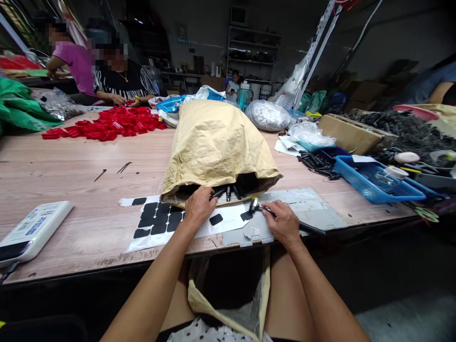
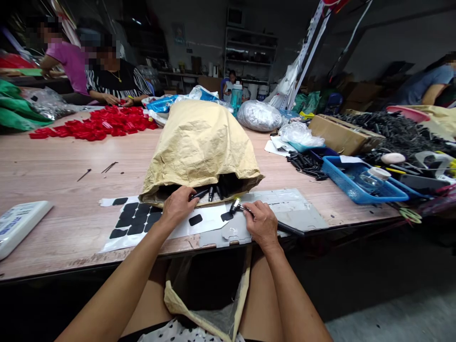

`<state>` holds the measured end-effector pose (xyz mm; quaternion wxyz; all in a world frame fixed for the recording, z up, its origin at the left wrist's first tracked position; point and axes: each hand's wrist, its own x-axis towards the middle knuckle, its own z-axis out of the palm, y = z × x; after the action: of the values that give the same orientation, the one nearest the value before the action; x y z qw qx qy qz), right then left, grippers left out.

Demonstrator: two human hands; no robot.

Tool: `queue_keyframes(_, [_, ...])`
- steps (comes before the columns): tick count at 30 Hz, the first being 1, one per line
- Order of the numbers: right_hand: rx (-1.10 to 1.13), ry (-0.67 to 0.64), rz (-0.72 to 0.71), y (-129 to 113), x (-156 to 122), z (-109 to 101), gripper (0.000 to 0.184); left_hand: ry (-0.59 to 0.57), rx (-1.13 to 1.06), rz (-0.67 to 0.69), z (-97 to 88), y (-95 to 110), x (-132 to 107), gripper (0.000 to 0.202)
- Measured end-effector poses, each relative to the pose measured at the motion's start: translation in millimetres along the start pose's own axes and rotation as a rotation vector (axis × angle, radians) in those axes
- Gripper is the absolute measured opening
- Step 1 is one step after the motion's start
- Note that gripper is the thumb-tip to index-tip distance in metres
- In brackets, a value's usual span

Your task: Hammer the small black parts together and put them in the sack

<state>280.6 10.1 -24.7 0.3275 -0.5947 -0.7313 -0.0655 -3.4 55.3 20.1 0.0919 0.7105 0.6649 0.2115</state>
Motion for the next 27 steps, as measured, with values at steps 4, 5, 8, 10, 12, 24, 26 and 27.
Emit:
queue_keyframes(4, [-0.005, -0.009, 0.01, 0, 0, 1, 0.019, -0.07, -0.095, 0.082, -16.2, -9, -30, 0.016])
queue_keyframes(5, [-0.006, -0.01, 0.011, 0, 0, 1, 0.019, -0.107, -0.141, 0.123, -17.2, -9, -38, 0.016])
queue_keyframes(8, [-0.005, -0.005, 0.008, 1, 0, 2, 0.019, -0.215, -0.27, 0.257, -12.0, -4, -53, 0.014])
queue_keyframes(10, [-0.007, -0.001, 0.005, 1, -1, 2, 0.019, -0.229, -0.31, 0.312, -4.8, 2, -58, 0.013])
queue_keyframes(12, [-0.013, -0.002, 0.002, 1, 0, 1, 0.019, -0.202, -0.326, 0.334, 2.1, 5, -59, 0.012])
queue_keyframes(24, [0.012, -0.037, -0.022, 0, 1, -3, 0.022, -0.151, -0.412, 0.357, 14.3, 1, -51, 0.013])
queue_keyframes(26, [0.043, -0.01, -0.019, -6, 1, -9, 0.025, -0.149, -0.427, 0.341, 13.6, 1, -51, 0.014])
queue_keyframes(27, [0.074, 0.013, -0.012, -12, 1, -13, 0.026, -0.15, -0.435, 0.332, 13.2, 1, -51, 0.014])
